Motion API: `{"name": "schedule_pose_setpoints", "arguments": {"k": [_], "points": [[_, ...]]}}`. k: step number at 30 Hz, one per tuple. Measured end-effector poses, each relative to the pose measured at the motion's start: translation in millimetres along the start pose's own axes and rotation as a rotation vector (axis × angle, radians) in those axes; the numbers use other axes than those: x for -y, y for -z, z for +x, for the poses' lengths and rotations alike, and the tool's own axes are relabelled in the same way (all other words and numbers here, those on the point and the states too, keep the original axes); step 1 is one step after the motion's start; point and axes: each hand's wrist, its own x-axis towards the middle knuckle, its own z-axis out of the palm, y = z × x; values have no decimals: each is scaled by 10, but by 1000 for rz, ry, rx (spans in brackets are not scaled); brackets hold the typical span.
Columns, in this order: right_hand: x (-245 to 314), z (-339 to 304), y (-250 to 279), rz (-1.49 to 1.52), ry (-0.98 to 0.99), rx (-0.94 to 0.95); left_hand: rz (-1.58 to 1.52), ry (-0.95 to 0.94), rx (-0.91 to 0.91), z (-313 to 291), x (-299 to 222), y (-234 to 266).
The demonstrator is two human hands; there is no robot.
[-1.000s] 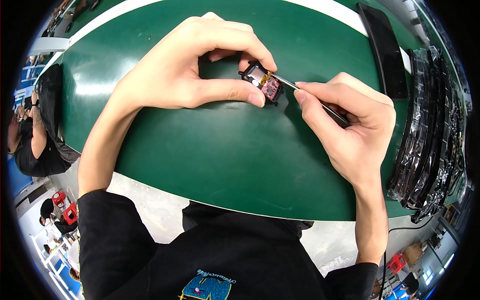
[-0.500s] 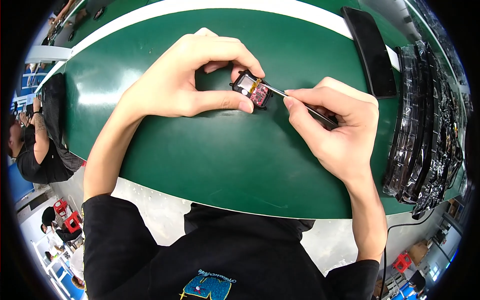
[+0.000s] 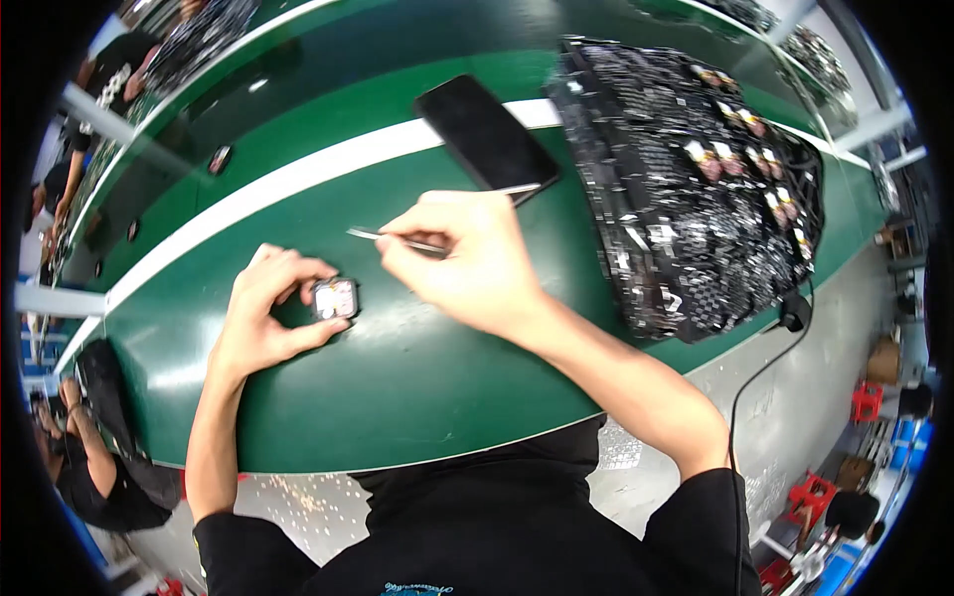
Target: The recorder is assembling small electronic components into a housing using tweezers on an assembly line.
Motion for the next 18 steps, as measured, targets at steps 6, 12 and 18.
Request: {"name": "schedule_pose_setpoints", "arguments": {"k": [6, 12, 18], "points": [[-57, 7, 9, 90, -2, -79, -317, 273, -130, 80, 69, -16], [0, -9, 38, 71, -45, -42, -709, 58, -262, 998, -395, 194], [-166, -41, -109, 102, 32, -121, -458, -372, 249, 2183, -2045, -341]]}}
